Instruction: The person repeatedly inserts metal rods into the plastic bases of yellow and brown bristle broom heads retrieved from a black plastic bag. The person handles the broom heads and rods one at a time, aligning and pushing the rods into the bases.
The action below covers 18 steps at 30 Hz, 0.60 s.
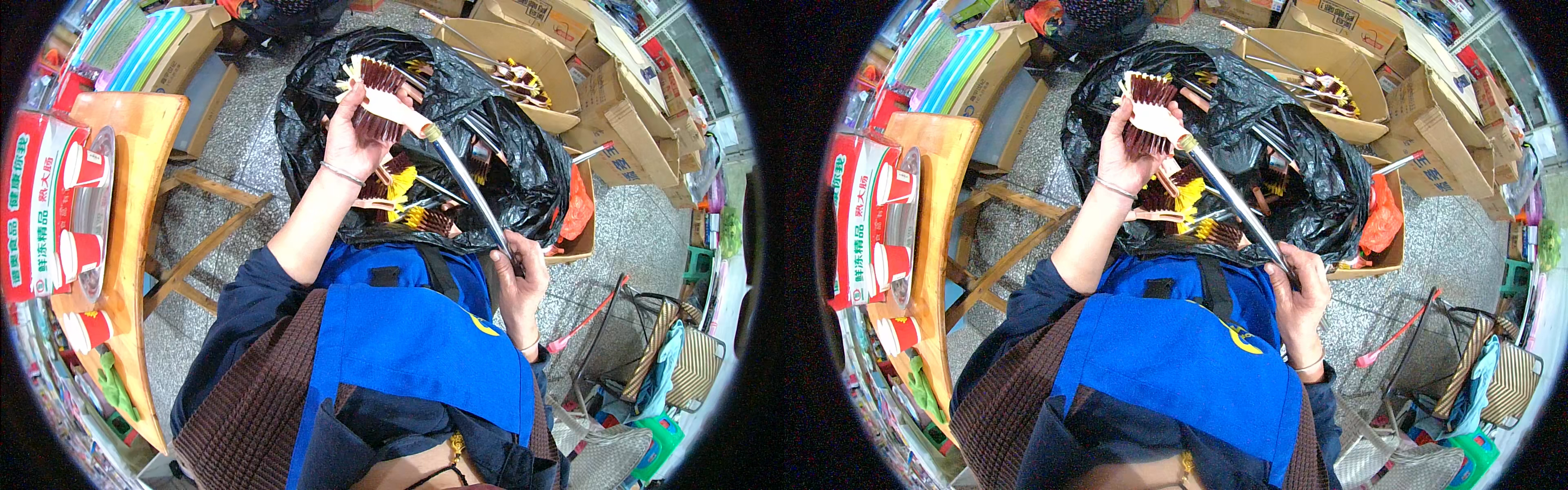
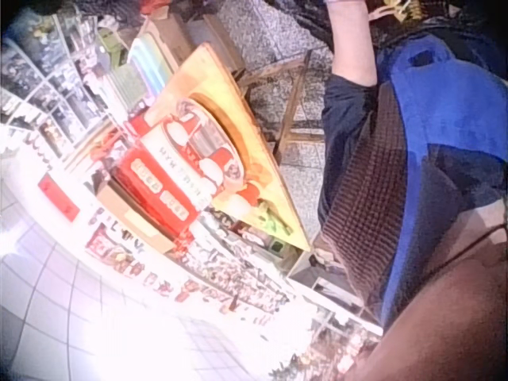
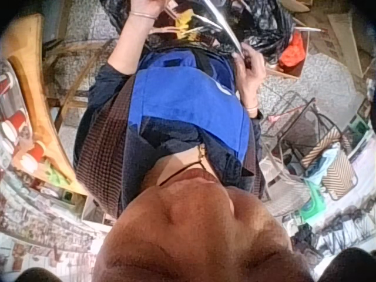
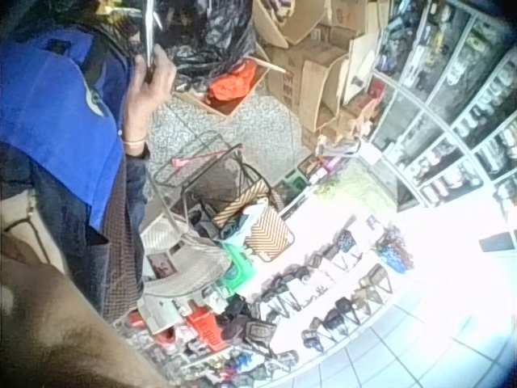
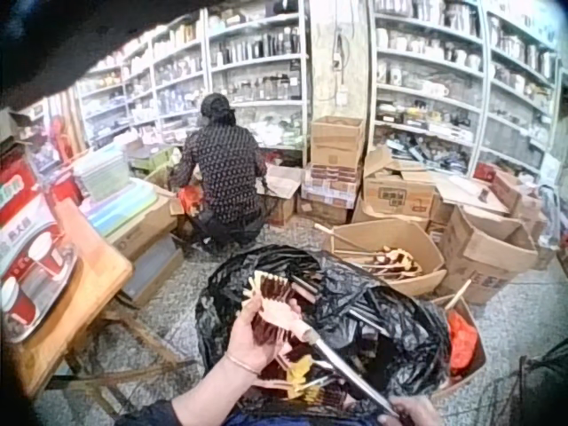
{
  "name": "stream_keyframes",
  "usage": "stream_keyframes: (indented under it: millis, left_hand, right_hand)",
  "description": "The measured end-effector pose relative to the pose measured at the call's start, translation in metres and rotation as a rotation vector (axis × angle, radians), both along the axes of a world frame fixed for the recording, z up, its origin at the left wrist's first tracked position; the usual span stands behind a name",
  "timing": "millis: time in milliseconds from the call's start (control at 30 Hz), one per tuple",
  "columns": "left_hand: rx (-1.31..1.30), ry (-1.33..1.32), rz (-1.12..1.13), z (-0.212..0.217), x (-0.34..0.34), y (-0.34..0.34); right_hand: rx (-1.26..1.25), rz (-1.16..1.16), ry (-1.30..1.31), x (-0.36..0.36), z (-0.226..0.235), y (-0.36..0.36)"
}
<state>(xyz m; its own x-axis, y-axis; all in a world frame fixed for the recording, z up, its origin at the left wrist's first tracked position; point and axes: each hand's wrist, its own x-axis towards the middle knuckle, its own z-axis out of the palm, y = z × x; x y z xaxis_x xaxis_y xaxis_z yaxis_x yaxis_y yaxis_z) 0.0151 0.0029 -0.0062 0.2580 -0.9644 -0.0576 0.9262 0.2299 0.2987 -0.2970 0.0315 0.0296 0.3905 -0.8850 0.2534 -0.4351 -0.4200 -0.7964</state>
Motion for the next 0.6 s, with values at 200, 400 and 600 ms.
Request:
stream_keyframes:
  millis: [200, 400, 600]
  left_hand:
    - [-0.018, 0.027, -0.020, -0.0001, -0.0007, -0.0004]
    - [0.001, -0.018, -0.005, -0.0011, 0.0005, 0.0010]
    - [0.044, -0.150, 0.039, 0.0016, 0.0012, 0.0033]
  right_hand:
    - [-0.010, -0.009, 0.034, -0.0015, 0.0006, 0.0003]
    - [-0.061, -0.023, 0.020, -0.0017, 0.0006, -0.0021]
    - [-0.165, -0.101, 0.111, -0.0096, -0.0005, -0.0073]
